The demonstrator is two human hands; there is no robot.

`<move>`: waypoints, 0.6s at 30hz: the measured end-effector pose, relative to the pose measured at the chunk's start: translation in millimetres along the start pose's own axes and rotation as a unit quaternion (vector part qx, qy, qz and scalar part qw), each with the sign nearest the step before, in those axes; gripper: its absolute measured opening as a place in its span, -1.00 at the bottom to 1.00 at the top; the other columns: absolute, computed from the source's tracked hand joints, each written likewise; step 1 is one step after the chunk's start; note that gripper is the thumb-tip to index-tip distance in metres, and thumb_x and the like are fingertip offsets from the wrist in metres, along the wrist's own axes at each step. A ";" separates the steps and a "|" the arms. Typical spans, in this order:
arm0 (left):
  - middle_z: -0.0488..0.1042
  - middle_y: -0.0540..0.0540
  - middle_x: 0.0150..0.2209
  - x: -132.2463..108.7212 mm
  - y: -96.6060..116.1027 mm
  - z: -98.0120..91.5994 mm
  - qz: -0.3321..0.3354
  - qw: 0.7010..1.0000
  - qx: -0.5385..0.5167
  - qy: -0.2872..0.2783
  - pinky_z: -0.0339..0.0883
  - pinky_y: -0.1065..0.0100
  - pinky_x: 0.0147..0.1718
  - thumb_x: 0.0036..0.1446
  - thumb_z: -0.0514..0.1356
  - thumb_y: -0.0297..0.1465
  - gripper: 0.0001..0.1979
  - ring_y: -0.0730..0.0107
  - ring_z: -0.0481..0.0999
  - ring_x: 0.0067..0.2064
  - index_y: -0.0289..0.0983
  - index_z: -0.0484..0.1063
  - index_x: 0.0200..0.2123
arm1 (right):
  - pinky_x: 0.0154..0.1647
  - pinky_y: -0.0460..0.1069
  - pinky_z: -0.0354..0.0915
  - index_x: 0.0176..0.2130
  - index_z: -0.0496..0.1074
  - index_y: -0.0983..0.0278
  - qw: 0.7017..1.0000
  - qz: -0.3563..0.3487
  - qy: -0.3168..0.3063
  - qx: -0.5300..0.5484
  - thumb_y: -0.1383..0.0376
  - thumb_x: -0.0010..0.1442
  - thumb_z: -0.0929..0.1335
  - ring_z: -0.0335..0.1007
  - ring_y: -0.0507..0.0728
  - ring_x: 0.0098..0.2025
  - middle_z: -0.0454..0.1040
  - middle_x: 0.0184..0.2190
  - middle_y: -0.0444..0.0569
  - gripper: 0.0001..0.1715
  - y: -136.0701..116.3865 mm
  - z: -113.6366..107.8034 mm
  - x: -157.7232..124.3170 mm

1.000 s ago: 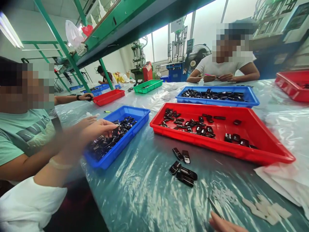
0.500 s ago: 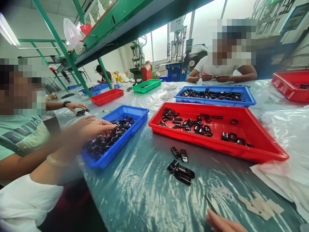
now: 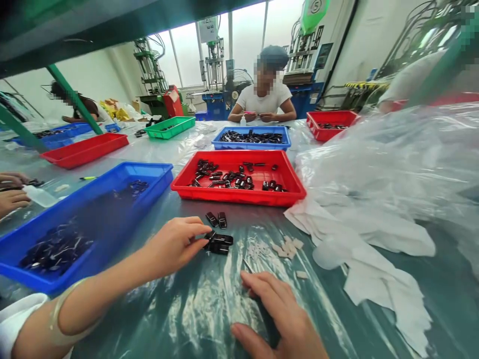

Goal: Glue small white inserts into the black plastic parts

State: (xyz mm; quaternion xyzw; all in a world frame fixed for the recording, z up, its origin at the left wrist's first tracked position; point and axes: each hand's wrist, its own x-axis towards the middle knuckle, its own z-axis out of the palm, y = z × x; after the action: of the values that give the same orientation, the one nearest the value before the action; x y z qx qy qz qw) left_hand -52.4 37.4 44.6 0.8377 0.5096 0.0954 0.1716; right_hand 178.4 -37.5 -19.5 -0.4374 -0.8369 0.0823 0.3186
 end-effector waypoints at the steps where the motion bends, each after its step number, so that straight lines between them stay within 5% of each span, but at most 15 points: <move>1: 0.43 -0.14 -0.28 5.7 0.6 6.4 -0.009 1.000 0.003 0.002 0.20 0.34 -0.36 0.13 0.02 -0.42 -0.76 0.30 0.43 -0.33 -0.28 0.47 -0.23 | -0.16 -0.12 0.42 0.06 0.23 0.24 1.000 0.005 -0.005 0.004 0.25 0.09 0.39 0.47 0.07 -0.13 0.50 -0.14 -0.04 -0.45 -0.6 -0.6 0.8; 6: 0.39 -0.17 -0.28 22.0 -12.5 24.7 -0.052 0.999 -0.004 -0.004 0.19 0.28 -0.34 0.07 0.04 -0.45 -0.80 0.19 0.41 -0.28 -0.31 0.39 -0.24 | -0.17 -0.10 0.41 0.02 0.28 0.22 0.999 0.033 0.001 0.033 0.30 0.06 0.39 0.45 0.09 -0.12 0.49 -0.15 -0.06 -0.49 -1.5 -0.4 0.4; 10: 0.32 0.01 -0.53 23.4 -19.0 25.5 -0.060 0.995 -0.072 -0.013 0.13 0.35 -0.46 0.06 0.05 -0.46 -0.89 0.32 0.36 -0.44 -0.27 0.31 -0.31 | -0.17 -0.09 0.41 0.02 0.27 0.22 0.998 0.029 0.016 0.054 0.36 0.01 0.41 0.47 0.06 -0.24 0.50 -0.24 -0.10 -0.44 -3.6 -1.1 0.7; 14: 0.33 0.04 -0.49 17.0 -9.7 19.1 -0.079 0.983 -0.166 -0.005 0.20 0.41 -0.51 0.10 0.04 -0.41 -0.91 0.43 0.38 -0.48 -0.25 0.24 -0.28 | -0.19 -0.08 0.42 0.00 0.28 0.22 0.998 0.028 0.021 0.061 0.40 -0.02 0.41 0.45 0.04 -0.29 0.49 -0.27 -0.10 -0.43 -6.4 -1.5 3.2; 18: 0.34 0.07 -0.53 5.2 14.7 16.3 -0.107 0.920 -0.369 -0.078 0.27 0.48 -0.59 0.10 0.10 -0.31 -0.82 0.47 0.43 -0.53 -0.27 0.22 -0.26 | -0.25 -0.09 0.41 0.02 0.23 0.20 0.996 0.036 0.020 0.073 0.43 0.00 0.40 0.43 0.03 -0.30 0.47 -0.29 -0.13 -0.41 -6.6 -1.0 4.1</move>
State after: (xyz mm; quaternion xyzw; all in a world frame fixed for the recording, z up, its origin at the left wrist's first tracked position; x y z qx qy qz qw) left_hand -32.5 32.7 35.2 0.6607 0.5098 0.1923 0.5163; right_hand 172.8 -38.4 -14.0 -0.4446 -0.8058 0.1457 0.3630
